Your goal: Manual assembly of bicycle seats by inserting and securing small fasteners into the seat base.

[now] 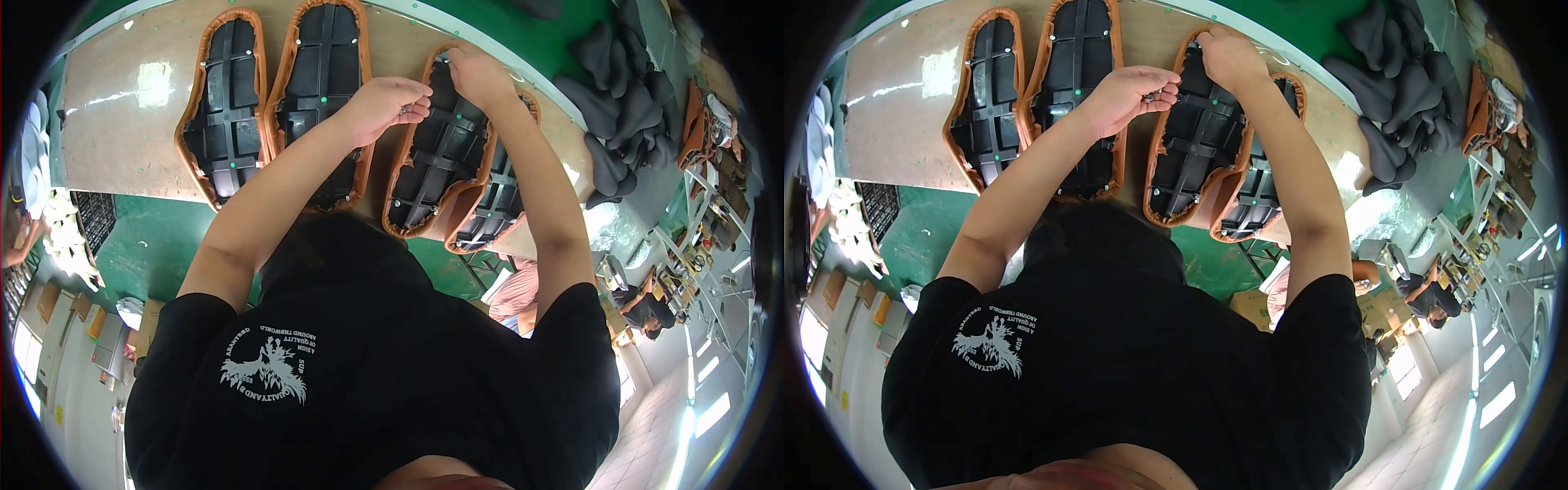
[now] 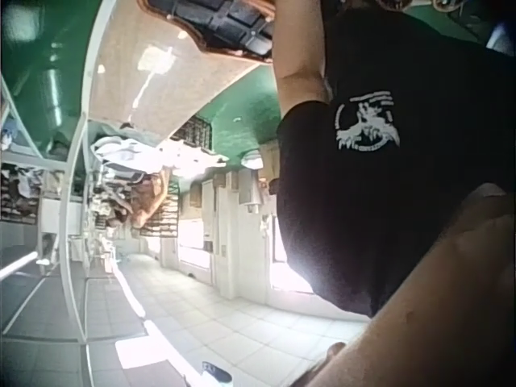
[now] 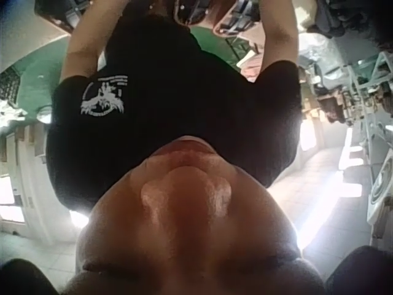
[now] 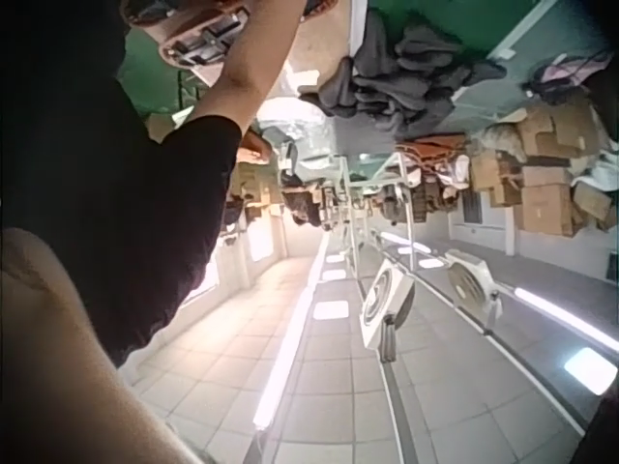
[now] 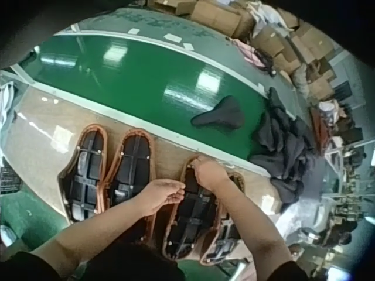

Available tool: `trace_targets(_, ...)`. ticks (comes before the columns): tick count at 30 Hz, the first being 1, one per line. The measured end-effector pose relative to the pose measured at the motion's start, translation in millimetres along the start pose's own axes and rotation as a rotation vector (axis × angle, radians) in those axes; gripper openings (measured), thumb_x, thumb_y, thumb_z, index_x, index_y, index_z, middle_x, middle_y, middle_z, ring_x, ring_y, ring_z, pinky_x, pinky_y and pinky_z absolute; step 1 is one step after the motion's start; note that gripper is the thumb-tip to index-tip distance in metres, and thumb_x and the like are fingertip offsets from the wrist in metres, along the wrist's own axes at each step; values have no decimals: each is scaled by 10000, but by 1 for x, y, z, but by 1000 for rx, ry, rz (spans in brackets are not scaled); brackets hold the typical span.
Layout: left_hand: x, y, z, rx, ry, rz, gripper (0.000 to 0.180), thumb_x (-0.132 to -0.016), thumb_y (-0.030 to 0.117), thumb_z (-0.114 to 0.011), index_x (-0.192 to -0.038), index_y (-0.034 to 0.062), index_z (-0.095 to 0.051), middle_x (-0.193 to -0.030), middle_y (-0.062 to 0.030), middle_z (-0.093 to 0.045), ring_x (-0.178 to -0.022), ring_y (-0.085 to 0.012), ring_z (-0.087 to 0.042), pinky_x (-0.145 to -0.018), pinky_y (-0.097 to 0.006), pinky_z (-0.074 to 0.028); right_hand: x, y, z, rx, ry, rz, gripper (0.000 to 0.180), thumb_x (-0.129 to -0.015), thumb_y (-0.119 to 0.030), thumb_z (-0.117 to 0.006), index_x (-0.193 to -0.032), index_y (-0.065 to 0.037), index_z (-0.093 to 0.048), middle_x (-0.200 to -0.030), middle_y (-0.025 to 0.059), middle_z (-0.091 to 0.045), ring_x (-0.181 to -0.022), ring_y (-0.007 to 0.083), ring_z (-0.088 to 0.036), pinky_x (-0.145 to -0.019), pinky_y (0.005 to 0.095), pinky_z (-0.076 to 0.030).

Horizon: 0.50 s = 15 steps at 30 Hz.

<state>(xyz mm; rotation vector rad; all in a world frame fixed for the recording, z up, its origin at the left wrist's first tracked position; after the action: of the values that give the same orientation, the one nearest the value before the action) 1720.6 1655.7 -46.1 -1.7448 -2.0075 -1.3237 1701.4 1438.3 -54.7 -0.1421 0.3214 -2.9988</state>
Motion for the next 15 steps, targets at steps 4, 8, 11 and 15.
trace_targets(4,4,-1,0,10,5,4,287,-1013,174,-587,-1178,-54,-641,-1047,-116,-652,-956,-197,-655,-896,-342,-562,-9,-8,1,132,-185,55,144,-880,-85,-586,-1010,-37,-626,-1033,147,-659,-967,344,-675,-813,424,-568)
trace_targets(8,9,-2,-2,13,14,10,265,-1014,168,-583,-1150,-50,-649,-1038,-113,-651,-949,-190,-653,-889,-334,-563,-14,-15,6,275,-261,180,186,-889,-73,-562,-1058,-49,-634,-1068,116,-666,-1040,280,-678,-844,374,-585)
trace_targets(11,11,-4,-2,11,5,29,293,-1025,185,-593,-1208,-37,-648,-1062,-95,-657,-979,-176,-654,-907,-318,-556,-14,-23,10,370,-301,200,177,-897,-93,-563,-1055,-48,-631,-1067,103,-664,-1077,254,-663,-855,378,-584)
trace_targets(15,10,-6,-3,-13,-1,22,285,-1021,175,-596,-1202,-39,-650,-1055,-95,-658,-971,-178,-656,-907,-320,-557,-19,-21,8,446,-372,220,198,-912,-110,-538,-1084,-61,-624,-1066,95,-665,-1045,254,-680,-844,392,-584)
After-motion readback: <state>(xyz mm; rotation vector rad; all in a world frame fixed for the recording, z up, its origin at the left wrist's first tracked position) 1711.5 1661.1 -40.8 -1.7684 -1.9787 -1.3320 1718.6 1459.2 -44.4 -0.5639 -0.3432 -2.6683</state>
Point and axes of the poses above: each hand's wrist, its own x-axis away from the middle knuckle, its own z-axis out of the back of the hand, y = z × x, the point moved 3 cm from there along -x, towards the middle knuckle
